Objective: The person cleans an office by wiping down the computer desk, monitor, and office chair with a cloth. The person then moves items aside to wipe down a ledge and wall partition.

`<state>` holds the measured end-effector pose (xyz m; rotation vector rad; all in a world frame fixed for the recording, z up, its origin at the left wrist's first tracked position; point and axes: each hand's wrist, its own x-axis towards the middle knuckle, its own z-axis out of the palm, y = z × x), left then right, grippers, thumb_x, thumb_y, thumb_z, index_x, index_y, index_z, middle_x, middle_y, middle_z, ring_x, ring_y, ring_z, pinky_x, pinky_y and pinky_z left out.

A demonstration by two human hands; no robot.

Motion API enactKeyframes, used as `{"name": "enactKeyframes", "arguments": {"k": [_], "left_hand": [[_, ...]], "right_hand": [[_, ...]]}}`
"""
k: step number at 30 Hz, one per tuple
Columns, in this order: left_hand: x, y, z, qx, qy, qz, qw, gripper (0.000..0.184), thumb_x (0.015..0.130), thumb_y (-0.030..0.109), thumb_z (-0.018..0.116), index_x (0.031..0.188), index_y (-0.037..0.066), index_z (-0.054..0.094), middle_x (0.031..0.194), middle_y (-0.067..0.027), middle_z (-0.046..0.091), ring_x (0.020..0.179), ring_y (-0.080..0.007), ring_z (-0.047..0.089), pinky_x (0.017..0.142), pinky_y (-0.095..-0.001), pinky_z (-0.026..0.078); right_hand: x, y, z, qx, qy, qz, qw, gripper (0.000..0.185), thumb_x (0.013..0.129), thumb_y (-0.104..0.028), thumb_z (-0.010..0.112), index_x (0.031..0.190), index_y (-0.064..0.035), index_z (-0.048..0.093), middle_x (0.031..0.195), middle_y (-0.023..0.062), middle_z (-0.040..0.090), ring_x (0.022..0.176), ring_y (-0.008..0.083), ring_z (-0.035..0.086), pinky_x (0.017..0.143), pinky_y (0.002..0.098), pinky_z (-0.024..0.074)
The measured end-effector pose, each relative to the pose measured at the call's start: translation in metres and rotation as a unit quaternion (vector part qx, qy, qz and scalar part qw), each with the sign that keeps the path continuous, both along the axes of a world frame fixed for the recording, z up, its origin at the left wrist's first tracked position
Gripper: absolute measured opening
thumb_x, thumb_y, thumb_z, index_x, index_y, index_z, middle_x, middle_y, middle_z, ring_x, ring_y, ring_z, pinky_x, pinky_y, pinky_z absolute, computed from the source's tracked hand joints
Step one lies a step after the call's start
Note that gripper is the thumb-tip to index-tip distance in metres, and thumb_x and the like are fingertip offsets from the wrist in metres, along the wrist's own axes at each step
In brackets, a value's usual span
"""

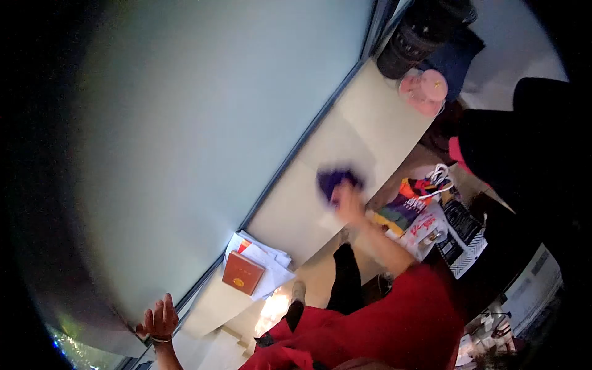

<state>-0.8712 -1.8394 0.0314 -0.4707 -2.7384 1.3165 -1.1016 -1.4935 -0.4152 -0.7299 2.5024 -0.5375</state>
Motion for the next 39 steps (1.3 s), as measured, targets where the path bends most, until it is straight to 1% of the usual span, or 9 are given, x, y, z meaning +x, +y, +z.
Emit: {"name": "enactKeyframes", "arguments": {"k": [3,4,8,14,23,25,30,36,39], "left_hand": [[0.036,-0.022,0.002,-0.016,-0.06,0.021,0.998,0.025,0.091,0.025,0.054,0.112,0.025,0.067,0.108,0.0016,0.06,0.112,-0.0232,0.049,0.102,-0.0517,0.021],[0.037,-0.023,0.002,-0.013,-0.068,0.023,0.997,0.026,0.091,0.025,0.054,0.113,0.024,0.067,0.112,0.0007,0.059,0.116,-0.0243,0.047,0.104,-0.0524,0.02],[0.031,-0.02,-0.002,0.001,-0.063,0.041,0.997,0.026,0.092,0.023,0.053,0.114,0.021,0.068,0.12,-0.0013,0.058,0.124,-0.0274,0.045,0.106,-0.0546,0.02],[0.017,-0.016,0.0,0.003,-0.034,0.028,0.999,0.023,0.089,0.016,0.058,0.108,0.022,0.069,0.114,-0.0021,0.058,0.123,-0.0283,0.045,0.104,-0.0539,0.023],[0.025,-0.017,-0.003,-0.025,-0.027,0.026,0.999,0.026,0.086,0.019,0.061,0.11,0.025,0.067,0.119,0.0009,0.055,0.126,-0.0275,0.043,0.101,-0.0518,0.028],[0.024,-0.017,-0.004,-0.012,-0.029,0.036,0.999,0.029,0.085,0.017,0.062,0.113,0.024,0.066,0.121,0.0012,0.055,0.127,-0.0282,0.043,0.099,-0.0509,0.029],[0.024,-0.028,-0.006,0.026,-0.027,0.023,0.999,0.025,0.089,0.018,0.058,0.113,0.022,0.066,0.125,0.0014,0.056,0.127,-0.0293,0.044,0.099,-0.0504,0.03],[0.014,-0.017,-0.026,0.055,0.011,0.042,0.998,0.026,0.092,0.026,0.053,0.112,0.017,0.067,0.12,-0.0034,0.058,0.124,-0.0286,0.046,0.105,-0.0505,0.027],[-0.021,0.024,-0.033,0.365,0.004,0.077,0.928,0.034,0.081,0.022,0.065,0.113,0.012,0.065,0.125,-0.0127,0.051,0.124,-0.0332,0.044,0.105,-0.0514,0.029]], "right_hand": [[0.115,0.031,0.033,-0.141,-0.531,-0.239,0.8,0.034,0.07,-0.004,0.054,0.098,-0.0088,0.072,0.1,0.0129,0.069,0.104,0.0237,0.06,0.095,0.0339,0.0434],[0.08,0.022,0.09,-0.048,-0.496,-0.223,0.838,0.031,0.072,-0.003,0.053,0.098,-0.0028,0.07,0.099,0.0125,0.069,0.099,0.0216,0.062,0.091,0.0321,0.0452],[-0.031,0.005,0.114,-0.313,-0.167,-0.297,0.886,0.03,0.076,-0.005,0.056,0.104,-0.007,0.065,0.099,0.0148,0.067,0.097,0.0308,0.063,0.087,0.0392,0.0492],[-0.255,-0.054,0.081,-0.126,0.133,-0.179,0.967,0.073,0.074,-0.003,0.06,0.141,-0.0184,0.035,0.142,0.0186,0.037,0.117,0.0486,0.045,0.097,0.0503,0.0421],[-0.073,-0.012,0.022,-0.073,0.053,-0.136,0.987,0.058,0.075,-0.007,0.063,0.131,-0.0196,0.051,0.142,0.02,0.032,0.112,0.0478,0.044,0.092,0.0574,0.0425],[0.01,0.006,0.035,-0.015,-0.141,-0.098,0.985,0.053,0.075,-0.009,0.062,0.126,-0.0193,0.055,0.142,0.0197,0.033,0.112,0.049,0.046,0.093,0.0566,0.042],[0.164,0.039,0.039,-0.123,-0.449,-0.209,0.86,0.036,0.073,-0.021,0.063,0.108,-0.0133,0.066,0.097,0.0196,0.067,0.097,0.0303,0.064,0.082,0.0392,0.0501],[0.124,0.05,0.142,-0.21,-0.521,-0.379,0.735,0.064,0.064,-0.014,0.063,0.127,-0.0054,0.056,0.098,0.0098,0.065,0.089,0.0205,0.061,0.078,0.0303,0.0493],[0.088,0.047,0.197,-0.28,-0.427,-0.368,0.777,0.07,0.064,-0.016,0.063,0.131,0.0003,0.05,0.102,0.012,0.063,0.093,0.0223,0.059,0.081,0.0301,0.048]]}}
